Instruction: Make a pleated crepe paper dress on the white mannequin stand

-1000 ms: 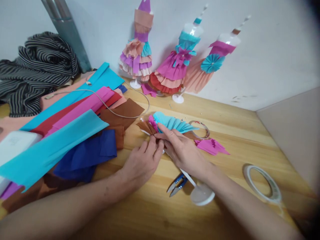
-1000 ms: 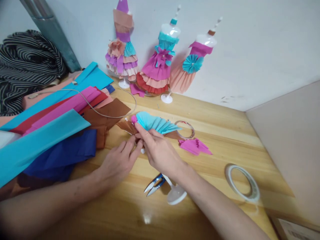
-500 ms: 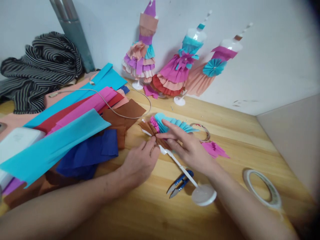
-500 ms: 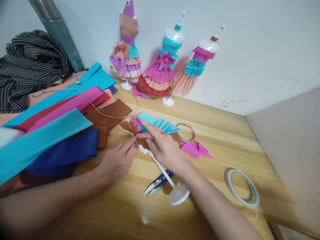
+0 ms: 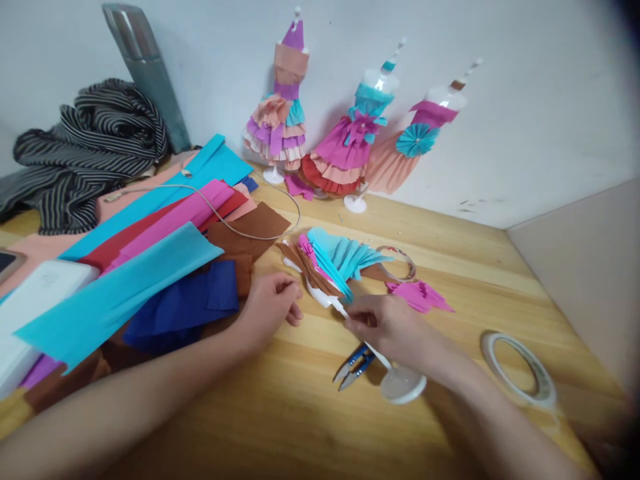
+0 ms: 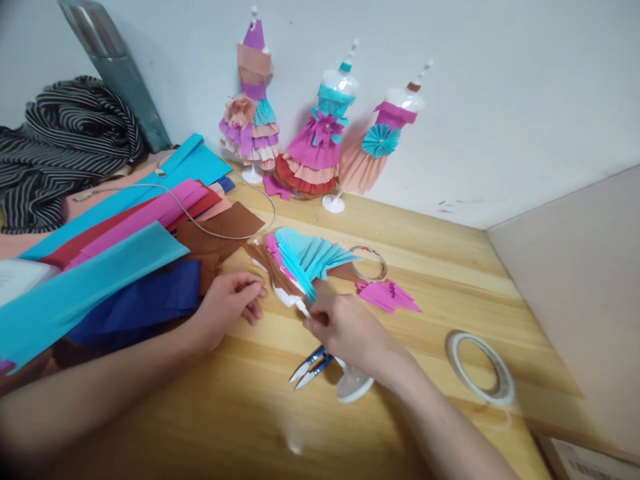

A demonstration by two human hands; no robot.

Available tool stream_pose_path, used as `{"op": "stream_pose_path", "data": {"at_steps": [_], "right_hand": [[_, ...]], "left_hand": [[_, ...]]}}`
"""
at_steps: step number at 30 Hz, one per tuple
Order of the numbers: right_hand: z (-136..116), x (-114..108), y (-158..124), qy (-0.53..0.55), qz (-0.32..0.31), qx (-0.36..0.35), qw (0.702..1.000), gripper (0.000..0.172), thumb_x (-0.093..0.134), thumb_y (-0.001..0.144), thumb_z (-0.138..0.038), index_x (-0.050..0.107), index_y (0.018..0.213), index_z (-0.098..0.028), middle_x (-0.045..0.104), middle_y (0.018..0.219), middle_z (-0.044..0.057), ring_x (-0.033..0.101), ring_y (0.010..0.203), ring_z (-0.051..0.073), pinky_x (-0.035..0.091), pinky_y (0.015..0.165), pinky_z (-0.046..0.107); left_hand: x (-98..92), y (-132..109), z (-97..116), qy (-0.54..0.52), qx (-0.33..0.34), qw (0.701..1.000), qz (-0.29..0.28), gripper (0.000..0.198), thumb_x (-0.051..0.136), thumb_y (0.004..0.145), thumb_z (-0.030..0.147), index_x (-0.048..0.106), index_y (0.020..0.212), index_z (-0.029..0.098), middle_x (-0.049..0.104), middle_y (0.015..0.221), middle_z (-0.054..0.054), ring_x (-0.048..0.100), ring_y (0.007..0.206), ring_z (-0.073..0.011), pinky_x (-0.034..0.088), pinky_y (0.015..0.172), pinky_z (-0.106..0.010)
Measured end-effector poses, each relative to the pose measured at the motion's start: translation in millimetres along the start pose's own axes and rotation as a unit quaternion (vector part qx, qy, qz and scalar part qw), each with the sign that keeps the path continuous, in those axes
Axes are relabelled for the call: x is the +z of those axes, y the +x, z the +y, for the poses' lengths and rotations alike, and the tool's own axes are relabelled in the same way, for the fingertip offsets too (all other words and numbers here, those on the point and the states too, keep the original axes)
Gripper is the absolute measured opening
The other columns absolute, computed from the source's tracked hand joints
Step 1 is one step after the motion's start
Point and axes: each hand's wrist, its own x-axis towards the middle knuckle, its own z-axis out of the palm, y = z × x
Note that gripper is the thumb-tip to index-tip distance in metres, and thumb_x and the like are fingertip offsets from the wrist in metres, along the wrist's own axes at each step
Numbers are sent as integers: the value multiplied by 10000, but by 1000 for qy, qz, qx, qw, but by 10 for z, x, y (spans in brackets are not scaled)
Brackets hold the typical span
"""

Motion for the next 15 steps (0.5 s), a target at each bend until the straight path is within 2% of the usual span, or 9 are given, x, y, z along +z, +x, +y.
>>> {"op": "stream_pose_path", "data": {"at_steps": [3, 5, 10, 15], "right_hand": [[-1, 71, 9, 26, 3, -6, 1000, 264, 483, 779, -176, 557, 525, -170, 422, 460, -38, 336, 427, 80, 245, 388, 192], [-17, 98, 2, 63, 14, 7, 998, 237, 478, 770, -189, 558, 548, -163, 418, 472, -37, 328, 438, 77, 246, 393, 188], [-117, 153, -41, 140, 91, 26, 986, 215, 498, 779, -261, 533, 588, -167, 459, 505, -23, 361, 460, 83, 291, 418, 193], [-231, 193, -85, 214, 158, 7, 964, 240, 517, 810, -308, 505, 608, -179, 421, 502, -36, 372, 442, 83, 295, 403, 196]], "left_hand": [[11, 3, 64, -54, -24, 998, -6, 100, 555, 815, 185, 588, 758, 111, 636, 716, -32, 600, 519, -83, 519, 537, -218], [18, -15, 98, -73, -25, 997, -15, 121, 597, 807, 220, 608, 768, 106, 659, 742, -55, 630, 602, -98, 537, 639, -238], [90, -120, 148, -130, 7, 991, -14, 201, 606, 815, 266, 646, 948, 120, 685, 973, -94, 634, 938, -167, 464, 905, -309], [201, -261, 311, -150, 76, 986, -23, 189, 509, 863, 261, 664, 920, 168, 695, 981, -49, 610, 987, -170, 416, 937, -315]]}}
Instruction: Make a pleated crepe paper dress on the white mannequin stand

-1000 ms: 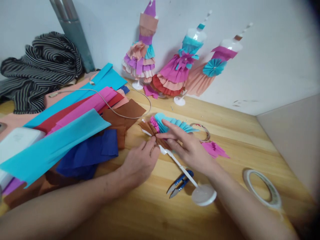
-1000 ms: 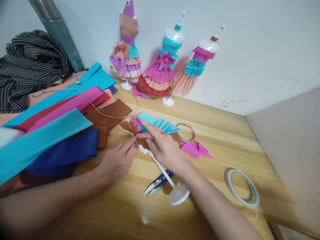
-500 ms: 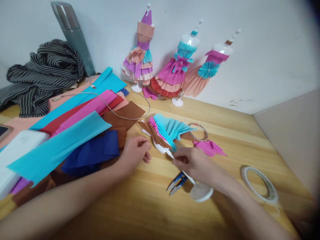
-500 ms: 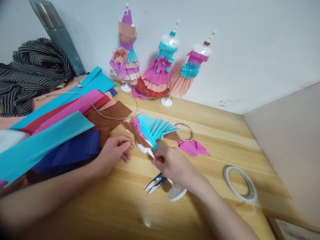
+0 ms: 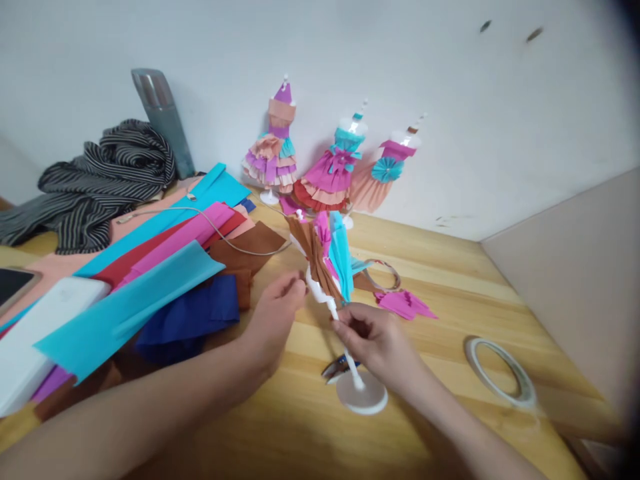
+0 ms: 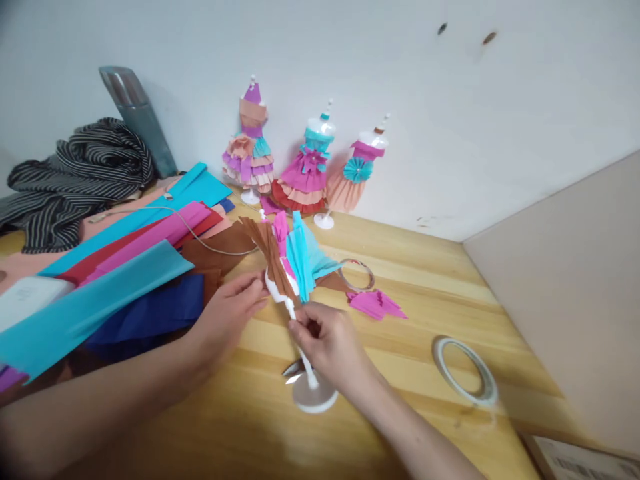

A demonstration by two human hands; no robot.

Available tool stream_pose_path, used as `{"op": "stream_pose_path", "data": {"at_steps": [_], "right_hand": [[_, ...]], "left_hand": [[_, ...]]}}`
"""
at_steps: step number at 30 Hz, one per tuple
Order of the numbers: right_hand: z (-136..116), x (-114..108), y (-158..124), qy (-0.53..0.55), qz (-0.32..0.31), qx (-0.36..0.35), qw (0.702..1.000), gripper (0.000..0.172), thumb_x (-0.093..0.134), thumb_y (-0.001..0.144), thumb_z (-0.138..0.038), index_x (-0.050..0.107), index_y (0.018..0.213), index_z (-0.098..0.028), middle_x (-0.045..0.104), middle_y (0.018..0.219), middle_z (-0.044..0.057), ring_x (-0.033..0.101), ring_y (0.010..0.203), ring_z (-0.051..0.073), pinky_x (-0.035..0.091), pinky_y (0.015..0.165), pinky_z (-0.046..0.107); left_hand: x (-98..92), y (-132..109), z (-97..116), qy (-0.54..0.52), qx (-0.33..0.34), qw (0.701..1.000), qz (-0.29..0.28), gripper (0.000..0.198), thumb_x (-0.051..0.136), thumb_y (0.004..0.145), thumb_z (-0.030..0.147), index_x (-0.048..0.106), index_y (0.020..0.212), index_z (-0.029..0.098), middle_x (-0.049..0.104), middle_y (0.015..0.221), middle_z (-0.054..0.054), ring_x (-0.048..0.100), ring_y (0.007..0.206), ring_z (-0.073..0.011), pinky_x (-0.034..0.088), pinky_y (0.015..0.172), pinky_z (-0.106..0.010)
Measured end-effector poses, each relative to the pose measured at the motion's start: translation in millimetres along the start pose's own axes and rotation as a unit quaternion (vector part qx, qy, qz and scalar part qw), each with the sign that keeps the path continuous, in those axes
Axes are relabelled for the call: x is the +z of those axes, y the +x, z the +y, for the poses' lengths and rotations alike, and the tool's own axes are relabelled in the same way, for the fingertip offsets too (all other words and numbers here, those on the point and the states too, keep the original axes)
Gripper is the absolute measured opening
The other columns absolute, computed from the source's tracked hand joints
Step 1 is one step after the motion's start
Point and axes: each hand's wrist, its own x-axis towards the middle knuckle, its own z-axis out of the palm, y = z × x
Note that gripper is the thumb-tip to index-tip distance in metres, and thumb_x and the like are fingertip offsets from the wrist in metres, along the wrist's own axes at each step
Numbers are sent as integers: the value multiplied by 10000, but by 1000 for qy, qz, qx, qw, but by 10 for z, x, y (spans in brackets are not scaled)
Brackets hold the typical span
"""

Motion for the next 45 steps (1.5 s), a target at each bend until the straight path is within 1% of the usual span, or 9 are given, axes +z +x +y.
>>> {"op": "stream_pose_path", "data": {"at_steps": [6, 14, 16, 19, 23, 31, 38, 42, 45], "right_hand": [[-27, 30, 24, 29, 87, -68, 994, 233, 533, 837, -304, 529, 644, -175, 443, 517, -37, 410, 441, 88, 326, 421, 206], [59, 126, 243, -73, 232, -195, 950, 248, 549, 847, -217, 506, 605, -183, 472, 507, -36, 443, 452, 88, 344, 443, 197], [85, 144, 290, -94, 253, -212, 939, 253, 547, 849, -202, 493, 602, -187, 478, 502, -37, 443, 445, 88, 347, 440, 194], [132, 163, 341, -101, 273, -217, 932, 247, 550, 847, -192, 491, 608, -188, 481, 498, -37, 439, 434, 88, 346, 435, 196], [183, 183, 361, -103, 278, -217, 930, 260, 558, 848, -188, 491, 597, -186, 479, 483, -41, 444, 424, 86, 351, 438, 198], [162, 216, 305, -97, 246, -229, 937, 251, 540, 866, -197, 522, 616, -177, 512, 471, -33, 472, 409, 83, 362, 427, 191], [158, 188, 311, -98, 239, -230, 938, 230, 539, 867, -199, 562, 639, -174, 530, 465, -29, 487, 406, 90, 381, 428, 195], [150, 168, 319, -100, 243, -224, 939, 223, 541, 867, -204, 587, 652, -168, 554, 470, -17, 511, 419, 102, 398, 443, 207], [139, 152, 323, -103, 242, -224, 938, 206, 538, 869, -202, 615, 682, -164, 560, 466, -19, 514, 413, 103, 402, 445, 208]], "left_hand": [[239, -3, 301, 0, 66, 996, 60, 200, 494, 867, 283, 668, 909, 195, 687, 1013, -44, 607, 987, -176, 442, 846, -291], [431, 202, 348, 34, 212, 977, 10, 255, 483, 876, 334, 503, 671, 183, 520, 660, 33, 492, 650, -111, 411, 631, -221], [439, 226, 348, 65, 243, 968, 10, 224, 478, 880, 295, 526, 694, 179, 541, 697, 27, 506, 686, -114, 419, 662, -222], [427, 223, 339, 62, 270, 961, -4, 186, 452, 897, 267, 606, 939, 171, 642, 959, -31, 579, 914, -149, 446, 833, -258], [378, 216, 331, 46, 301, 952, 8, 244, 493, 894, 297, 569, 1089, 172, 637, 1113, -79, 591, 1038, -178, 452, 905, -305], [286, 245, 529, 130, 436, 888, 67, 222, 717, 719, 241, 595, 901, 208, 564, 776, 18, 539, 746, -124, 458, 727, -258], [278, 217, 639, 85, 382, 920, 19, 161, 675, 740, 212, 605, 883, 189, 573, 661, 47, 545, 621, -94, 451, 617, -220], [286, 225, 574, 54, 366, 929, -2, 311, 703, 727, 224, 566, 1007, 207, 628, 767, 26, 597, 688, -110, 476, 640, -226], [285, 256, 505, 41, 374, 926, 11, 232, 699, 729, 200, 539, 896, 201, 596, 731, 41, 579, 640, -95, 474, 611, -215]]}}
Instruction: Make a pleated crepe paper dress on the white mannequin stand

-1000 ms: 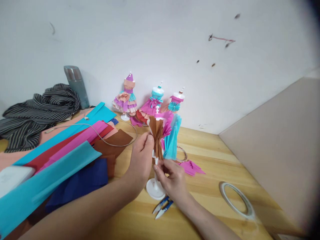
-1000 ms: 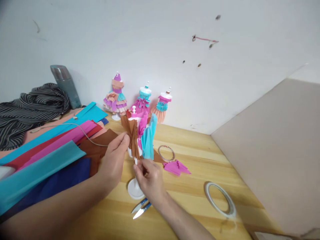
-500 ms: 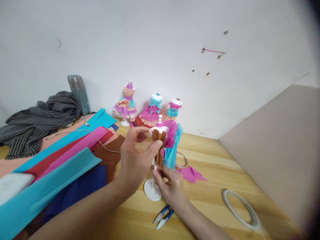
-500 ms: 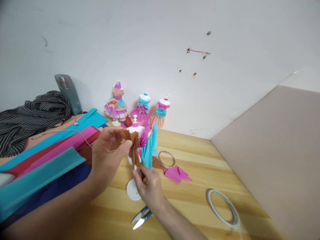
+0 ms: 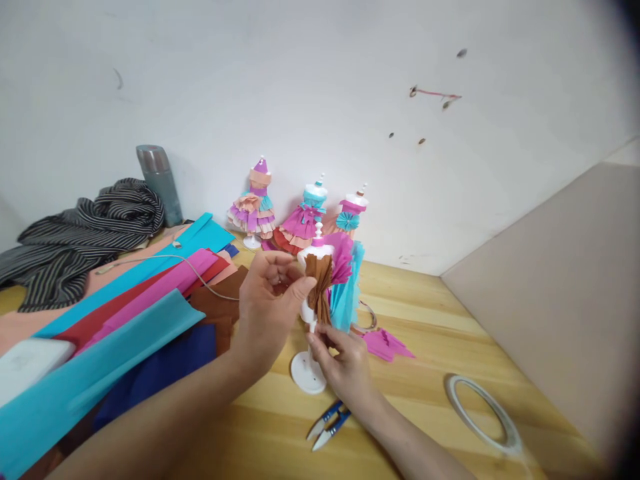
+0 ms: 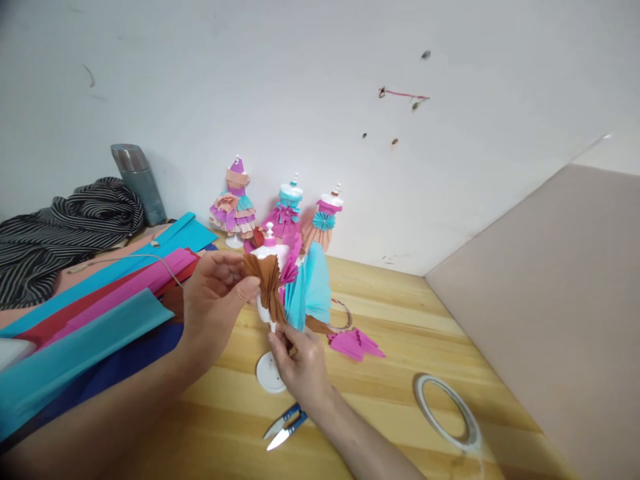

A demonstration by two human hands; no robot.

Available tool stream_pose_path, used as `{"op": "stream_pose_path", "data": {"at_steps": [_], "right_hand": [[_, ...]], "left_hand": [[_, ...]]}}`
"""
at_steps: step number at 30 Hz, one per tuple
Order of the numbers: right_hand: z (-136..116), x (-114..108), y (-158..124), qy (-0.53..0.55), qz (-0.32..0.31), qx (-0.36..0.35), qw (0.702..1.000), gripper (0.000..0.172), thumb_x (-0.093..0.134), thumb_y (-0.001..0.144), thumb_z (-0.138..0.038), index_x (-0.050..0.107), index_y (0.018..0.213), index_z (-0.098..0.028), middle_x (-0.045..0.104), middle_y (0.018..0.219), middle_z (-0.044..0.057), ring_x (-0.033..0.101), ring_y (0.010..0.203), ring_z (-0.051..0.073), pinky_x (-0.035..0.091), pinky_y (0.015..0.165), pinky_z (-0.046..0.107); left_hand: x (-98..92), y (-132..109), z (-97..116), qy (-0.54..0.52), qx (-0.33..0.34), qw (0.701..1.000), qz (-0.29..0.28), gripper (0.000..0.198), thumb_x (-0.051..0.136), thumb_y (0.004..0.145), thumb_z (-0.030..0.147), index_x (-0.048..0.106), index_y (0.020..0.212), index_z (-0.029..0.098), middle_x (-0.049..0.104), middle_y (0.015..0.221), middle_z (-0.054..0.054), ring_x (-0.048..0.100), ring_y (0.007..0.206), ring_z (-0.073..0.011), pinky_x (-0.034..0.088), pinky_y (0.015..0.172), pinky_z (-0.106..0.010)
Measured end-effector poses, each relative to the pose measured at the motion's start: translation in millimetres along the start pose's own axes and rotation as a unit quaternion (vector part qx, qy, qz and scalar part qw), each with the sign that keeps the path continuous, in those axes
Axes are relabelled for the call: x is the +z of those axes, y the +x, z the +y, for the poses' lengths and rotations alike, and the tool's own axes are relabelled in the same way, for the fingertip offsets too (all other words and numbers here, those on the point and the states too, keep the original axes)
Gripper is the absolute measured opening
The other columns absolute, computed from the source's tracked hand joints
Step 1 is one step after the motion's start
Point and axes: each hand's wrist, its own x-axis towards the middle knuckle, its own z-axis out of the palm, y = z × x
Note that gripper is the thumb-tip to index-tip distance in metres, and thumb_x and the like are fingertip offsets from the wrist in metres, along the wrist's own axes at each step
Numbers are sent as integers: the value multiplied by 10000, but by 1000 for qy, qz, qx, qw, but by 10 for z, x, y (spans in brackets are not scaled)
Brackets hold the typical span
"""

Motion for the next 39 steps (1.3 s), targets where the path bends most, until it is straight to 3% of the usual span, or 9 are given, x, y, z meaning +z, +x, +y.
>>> {"op": "stream_pose_path", "data": {"at_steps": [3, 5, 8, 12, 18, 25, 31, 39], "right_hand": [[-8, -9, 16, -3, 3, -7, 1000, 187, 541, 865, -196, 636, 710, -155, 569, 470, -14, 523, 411, 107, 406, 446, 210], [-13, -12, 22, -6, 6, -12, 1000, 189, 541, 865, -191, 641, 708, -154, 574, 471, -9, 526, 410, 108, 404, 441, 210], [-22, -14, 22, -10, 11, -22, 1000, 188, 543, 865, -200, 648, 714, -159, 589, 493, -1, 533, 422, 112, 410, 438, 212], [-40, -16, 12, -18, 14, -37, 999, 159, 546, 870, -224, 666, 782, -166, 638, 559, 16, 564, 463, 119, 448, 468, 218], [-49, -20, 17, -23, 12, -45, 999, 163, 536, 874, -218, 662, 780, -179, 632, 571, 20, 575, 493, 131, 464, 478, 226], [-40, -25, 26, -28, 8, -49, 998, 145, 547, 863, -205, 679, 808, -184, 650, 590, 22, 593, 502, 138, 478, 489, 234], [-34, -10, 18, -20, 18, -53, 998, 142, 546, 862, -198, 683, 833, -177, 662, 623, 33, 603, 519, 141, 492, 495, 235], [-11, -6, 17, -23, 6, -48, 999, 146, 544, 863, -195, 690, 863, -186, 690, 664, 49, 631, 555, 154, 519, 524, 248]], "left_hand": [[-26, 11, 23, 13, 16, 1000, 6, 150, 661, 773, 220, 522, 826, 198, 543, 673, 60, 507, 543, -67, 430, 542, -196], [-62, 35, 116, 36, 29, 999, -24, 156, 618, 818, 276, 546, 937, 205, 524, 648, 66, 463, 514, -67, 396, 514, -197], [-116, 79, 298, 127, 40, 987, -94, 380, 634, 804, 293, 529, 1159, 204, 465, 583, 84, 436, 533, -85, 380, 544, -211], [-144, 128, 424, 230, 21, 960, -157, 520, 707, 715, 230, 570, 1216, 205, 443, 535, 90, 425, 511, -87, 360, 511, -205], [-165, 185, 415, 184, 2, 966, -184, 382, 663, 729, 173, 660, 1110, 187, 609, 674, 13, 546, 602, -111, 452, 565, -215], [-213, 186, 476, 195, -6, 953, -230, 360, 638, 742, 157, 673, 1097, 207, 583, 597, 29, 488, 493, -89, 400, 466, -195], [-210, 186, 458, 177, -13, 956, -236, 242, 550, 805, 168, 656, 1020, 201, 624, 613, 18, 523, 447, -84, 419, 452, -191], [-262, 193, 543, 219, 5, 957, -188, 464, 580, 789, 145, 572, 1248, 211, 660, 640, 13, 550, 469, -102, 447, 475, -212]]}}
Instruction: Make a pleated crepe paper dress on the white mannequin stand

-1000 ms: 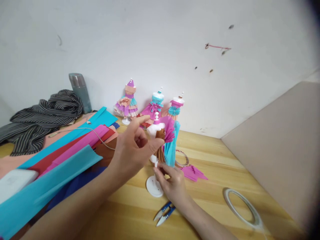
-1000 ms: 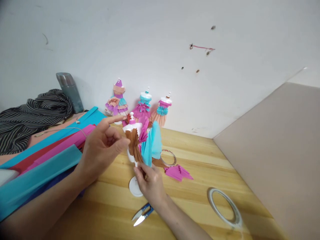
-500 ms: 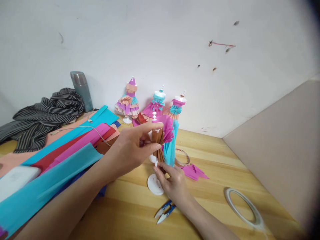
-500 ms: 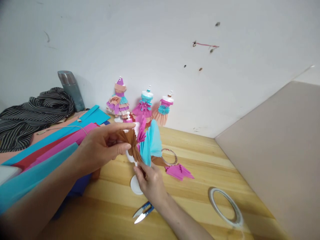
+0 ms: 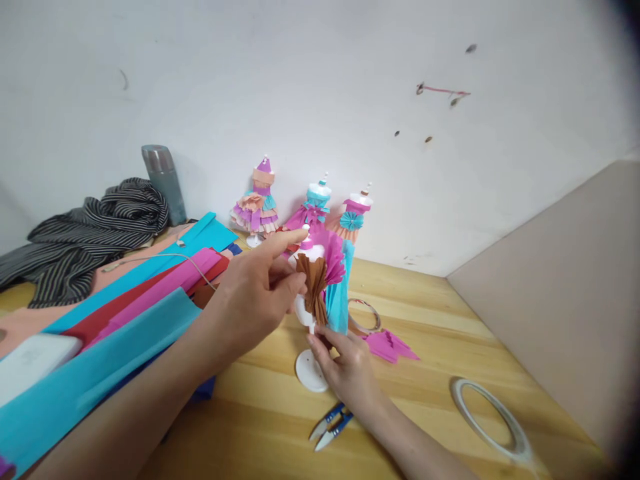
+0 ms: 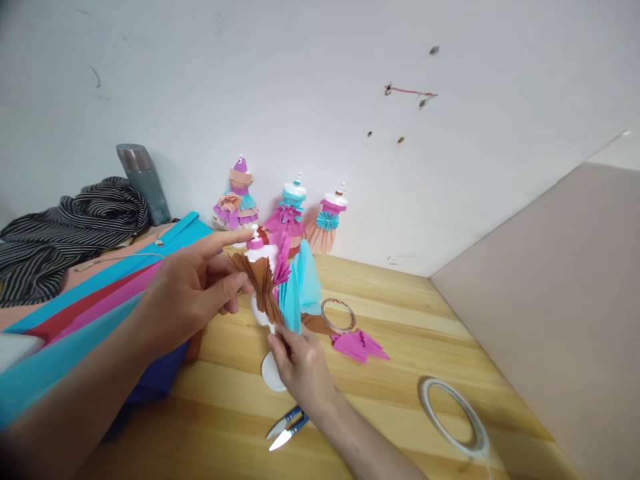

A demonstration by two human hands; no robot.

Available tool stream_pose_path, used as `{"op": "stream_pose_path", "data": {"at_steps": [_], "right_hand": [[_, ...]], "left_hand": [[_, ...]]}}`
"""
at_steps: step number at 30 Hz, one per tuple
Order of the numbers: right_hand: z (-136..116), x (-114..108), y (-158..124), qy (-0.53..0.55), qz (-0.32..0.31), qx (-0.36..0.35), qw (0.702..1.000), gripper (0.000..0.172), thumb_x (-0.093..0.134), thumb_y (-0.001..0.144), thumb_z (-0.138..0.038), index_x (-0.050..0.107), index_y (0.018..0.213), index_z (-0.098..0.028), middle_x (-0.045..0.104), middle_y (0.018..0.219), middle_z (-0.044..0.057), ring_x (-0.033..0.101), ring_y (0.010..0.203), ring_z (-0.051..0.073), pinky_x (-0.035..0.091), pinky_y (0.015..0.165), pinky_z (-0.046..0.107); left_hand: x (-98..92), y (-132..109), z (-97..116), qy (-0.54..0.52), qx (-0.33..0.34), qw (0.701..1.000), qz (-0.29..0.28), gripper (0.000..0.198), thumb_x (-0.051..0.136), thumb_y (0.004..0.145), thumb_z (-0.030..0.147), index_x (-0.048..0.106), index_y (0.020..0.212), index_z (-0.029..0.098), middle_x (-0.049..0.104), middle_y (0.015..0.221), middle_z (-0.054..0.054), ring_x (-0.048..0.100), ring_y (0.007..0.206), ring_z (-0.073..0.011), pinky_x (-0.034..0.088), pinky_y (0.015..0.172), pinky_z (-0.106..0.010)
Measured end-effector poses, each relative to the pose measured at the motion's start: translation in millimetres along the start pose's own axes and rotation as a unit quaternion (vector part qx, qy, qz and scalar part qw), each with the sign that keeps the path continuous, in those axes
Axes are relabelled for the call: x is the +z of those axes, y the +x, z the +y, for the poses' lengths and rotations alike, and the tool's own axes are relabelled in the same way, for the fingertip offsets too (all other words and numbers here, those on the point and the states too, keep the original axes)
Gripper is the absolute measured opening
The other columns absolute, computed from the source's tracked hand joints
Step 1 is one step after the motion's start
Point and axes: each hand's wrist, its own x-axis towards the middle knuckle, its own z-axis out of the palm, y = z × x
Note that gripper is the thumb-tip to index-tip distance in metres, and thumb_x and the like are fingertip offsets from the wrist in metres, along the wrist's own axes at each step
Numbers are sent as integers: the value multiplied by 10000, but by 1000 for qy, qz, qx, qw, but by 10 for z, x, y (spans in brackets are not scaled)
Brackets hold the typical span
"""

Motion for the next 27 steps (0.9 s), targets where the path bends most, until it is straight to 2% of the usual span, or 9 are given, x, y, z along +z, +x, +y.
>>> {"op": "stream_pose_path", "data": {"at_steps": [4, 7, 11, 15, 21, 27], "right_hand": [[-8, -2, 1, 1, 2, -10, 1000, 141, 546, 866, -189, 687, 867, -198, 696, 680, 48, 647, 575, 161, 523, 533, 248], [-11, 4, -8, 3, 4, -23, 1000, 139, 544, 871, -184, 683, 867, -196, 697, 690, 52, 654, 591, 166, 522, 536, 248], [-9, 15, -31, -1, 2, -38, 999, 129, 548, 874, -178, 677, 878, -182, 696, 702, 64, 660, 607, 174, 522, 536, 251], [-8, 21, -49, -7, -5, -41, 999, 127, 544, 876, -173, 668, 884, -191, 694, 715, 66, 662, 615, 181, 524, 536, 260], [-23, 17, -61, -8, -24, -51, 998, 138, 543, 878, -162, 655, 952, -195, 698, 757, 70, 673, 652, 178, 549, 581, 258], [-15, 15, -54, -8, -5, -69, 998, 119, 532, 890, -172, 644, 922, -197, 690, 745, 59, 670, 640, 164, 544, 565, 242]], "left_hand": [[11, -5, -15, 7, 29, 1000, -10, 542, 588, 778, 123, 541, 1306, 240, 663, 638, 14, 544, 468, -104, 450, 478, -213], [-15, -10, -1, 39, 44, 998, -25, 521, 584, 774, 119, 568, 1280, 242, 645, 614, 17, 530, 457, -102, 432, 457, -201], [-93, -30, 53, 51, 38, 997, -52, 454, 567, 771, 108, 624, 1205, 227, 616, 572, 22, 509, 421, -95, 411, 429, -186], [-143, -57, 95, 24, 27, 996, -79, 471, 551, 775, 93, 617, 1213, 253, 627, 592, 21, 533, 425, -99, 426, 434, -183], [-143, -84, 137, 50, 48, 992, -102, 327, 506, 812, 89, 661, 1058, 238, 625, 595, 19, 552, 425, -94, 431, 434, -173], [-170, -57, 165, 76, 22, 988, -130, 226, 460, 847, 111, 600, 998, 204, 602, 609, 43, 560, 461, -76, 437, 443, -154]]}}
